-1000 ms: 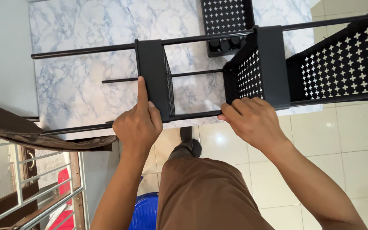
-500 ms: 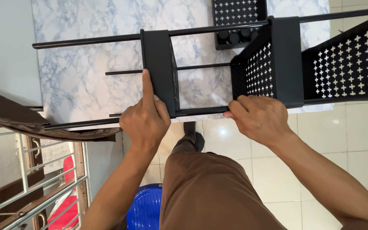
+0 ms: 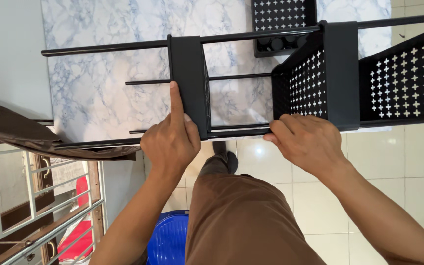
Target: The person assembles a black metal shelving unit by inserting vertical rods into a frame and then attaching a perforated tray. They handle the tray and small black caps, placing the caps on the tray and positioning the tray onto the assembled frame.
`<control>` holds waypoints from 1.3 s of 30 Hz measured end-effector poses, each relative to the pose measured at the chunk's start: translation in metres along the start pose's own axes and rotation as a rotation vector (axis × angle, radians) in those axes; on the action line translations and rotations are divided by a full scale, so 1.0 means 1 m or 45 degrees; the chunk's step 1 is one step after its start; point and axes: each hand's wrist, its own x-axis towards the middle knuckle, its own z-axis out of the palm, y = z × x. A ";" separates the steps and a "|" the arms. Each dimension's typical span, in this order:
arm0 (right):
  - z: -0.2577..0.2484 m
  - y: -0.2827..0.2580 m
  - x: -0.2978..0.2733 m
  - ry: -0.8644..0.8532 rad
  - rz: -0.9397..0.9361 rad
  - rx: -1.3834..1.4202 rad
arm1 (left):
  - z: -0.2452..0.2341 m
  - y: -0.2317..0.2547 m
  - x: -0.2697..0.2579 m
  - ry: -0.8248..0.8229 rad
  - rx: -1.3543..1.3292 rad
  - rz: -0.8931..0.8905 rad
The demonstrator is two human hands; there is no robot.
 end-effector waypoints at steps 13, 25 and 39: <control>0.019 -0.066 0.028 0.059 -0.070 0.087 | -0.019 -0.009 0.023 -0.303 -0.130 0.308; 0.011 -0.077 0.059 -0.208 0.185 0.398 | -0.017 -0.012 0.025 -0.379 -0.287 0.335; -0.008 -0.064 0.086 -0.736 0.533 0.656 | -0.019 -0.013 0.025 -0.325 -0.214 0.395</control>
